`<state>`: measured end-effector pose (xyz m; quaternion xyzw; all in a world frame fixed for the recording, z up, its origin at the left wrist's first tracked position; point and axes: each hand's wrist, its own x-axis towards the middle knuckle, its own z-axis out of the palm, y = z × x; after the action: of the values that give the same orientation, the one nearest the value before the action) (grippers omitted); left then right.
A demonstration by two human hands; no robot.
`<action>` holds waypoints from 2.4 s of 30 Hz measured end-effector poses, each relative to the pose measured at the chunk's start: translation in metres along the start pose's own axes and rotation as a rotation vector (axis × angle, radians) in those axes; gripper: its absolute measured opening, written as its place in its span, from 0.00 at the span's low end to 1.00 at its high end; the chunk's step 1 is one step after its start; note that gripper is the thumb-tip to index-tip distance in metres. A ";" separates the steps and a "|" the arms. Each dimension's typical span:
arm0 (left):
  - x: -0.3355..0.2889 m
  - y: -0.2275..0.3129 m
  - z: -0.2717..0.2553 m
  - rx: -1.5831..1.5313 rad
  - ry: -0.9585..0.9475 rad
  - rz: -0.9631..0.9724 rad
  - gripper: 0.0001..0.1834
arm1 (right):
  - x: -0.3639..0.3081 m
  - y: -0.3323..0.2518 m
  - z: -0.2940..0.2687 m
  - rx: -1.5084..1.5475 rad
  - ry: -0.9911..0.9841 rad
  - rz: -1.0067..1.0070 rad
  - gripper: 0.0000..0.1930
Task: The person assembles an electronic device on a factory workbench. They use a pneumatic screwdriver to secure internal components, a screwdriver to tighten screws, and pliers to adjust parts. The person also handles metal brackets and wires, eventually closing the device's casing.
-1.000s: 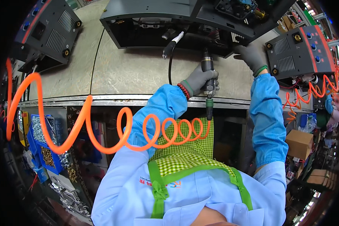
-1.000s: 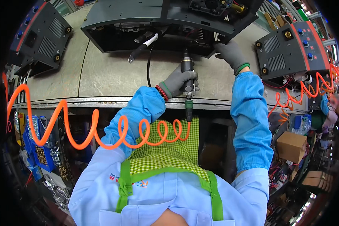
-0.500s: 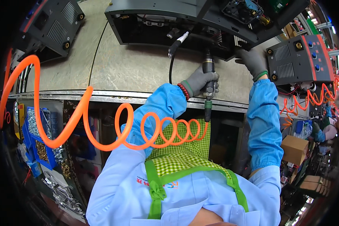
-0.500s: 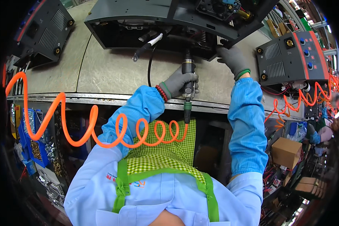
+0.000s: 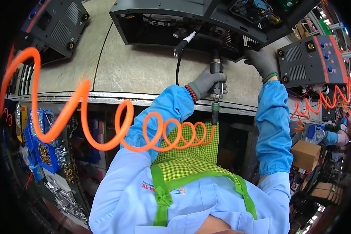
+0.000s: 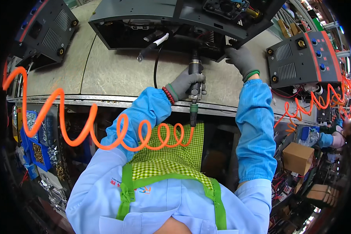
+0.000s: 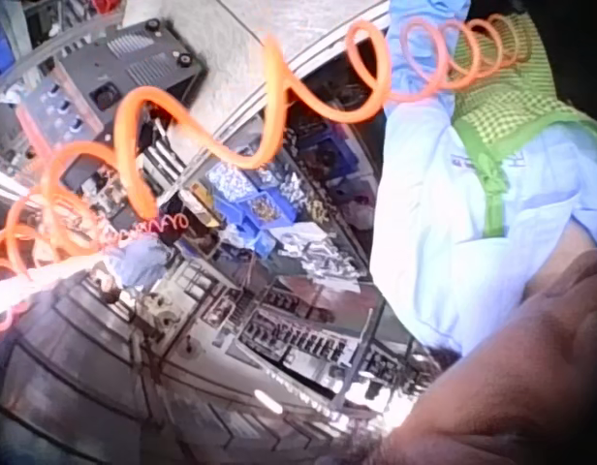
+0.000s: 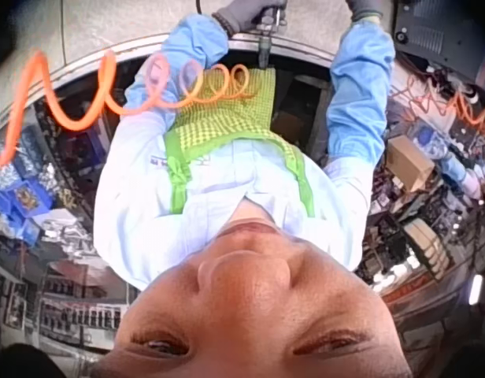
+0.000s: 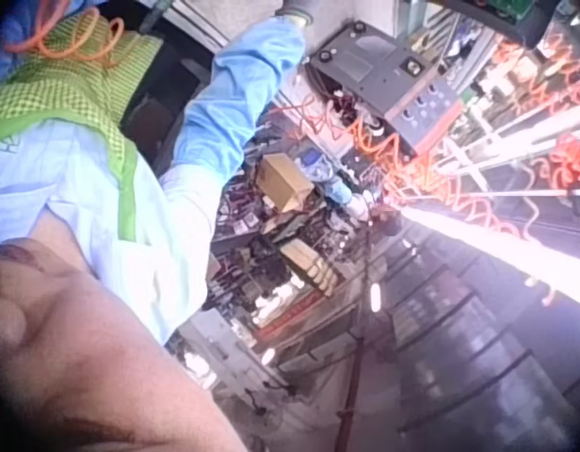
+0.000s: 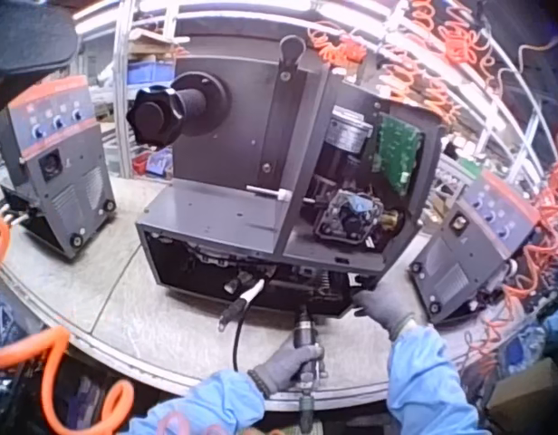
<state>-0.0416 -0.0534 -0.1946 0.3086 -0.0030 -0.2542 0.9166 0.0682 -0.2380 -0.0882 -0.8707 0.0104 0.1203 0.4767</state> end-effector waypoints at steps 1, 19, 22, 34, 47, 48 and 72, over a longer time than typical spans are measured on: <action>0.000 0.000 0.000 0.005 -0.005 -0.006 0.18 | 0.003 0.002 0.000 -0.016 -0.019 -0.022 0.19; -0.007 0.016 0.034 -0.080 0.096 0.022 0.11 | 0.021 0.013 0.003 -0.094 0.060 0.020 0.15; -0.016 0.026 0.027 -0.056 0.167 0.059 0.11 | 0.041 0.031 0.000 -0.237 0.007 -0.128 0.11; -0.235 0.097 0.022 0.187 0.137 -0.096 0.13 | -0.013 0.017 0.000 -0.040 0.073 -0.043 0.25; -0.333 0.222 -0.132 0.516 1.055 0.507 0.14 | -0.297 0.137 -0.062 -0.046 0.459 -0.183 0.28; -0.324 0.224 -0.129 0.589 1.081 0.534 0.13 | -0.317 0.157 -0.078 -0.097 0.583 -0.116 0.27; -0.329 0.186 0.010 1.398 1.113 1.525 0.16 | -0.356 0.338 -0.210 -0.797 0.322 1.036 0.27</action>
<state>-0.2431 0.2212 -0.0316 0.7315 0.0752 0.5874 0.3379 -0.2807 -0.6317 -0.1810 -0.8698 0.4525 0.1967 -0.0078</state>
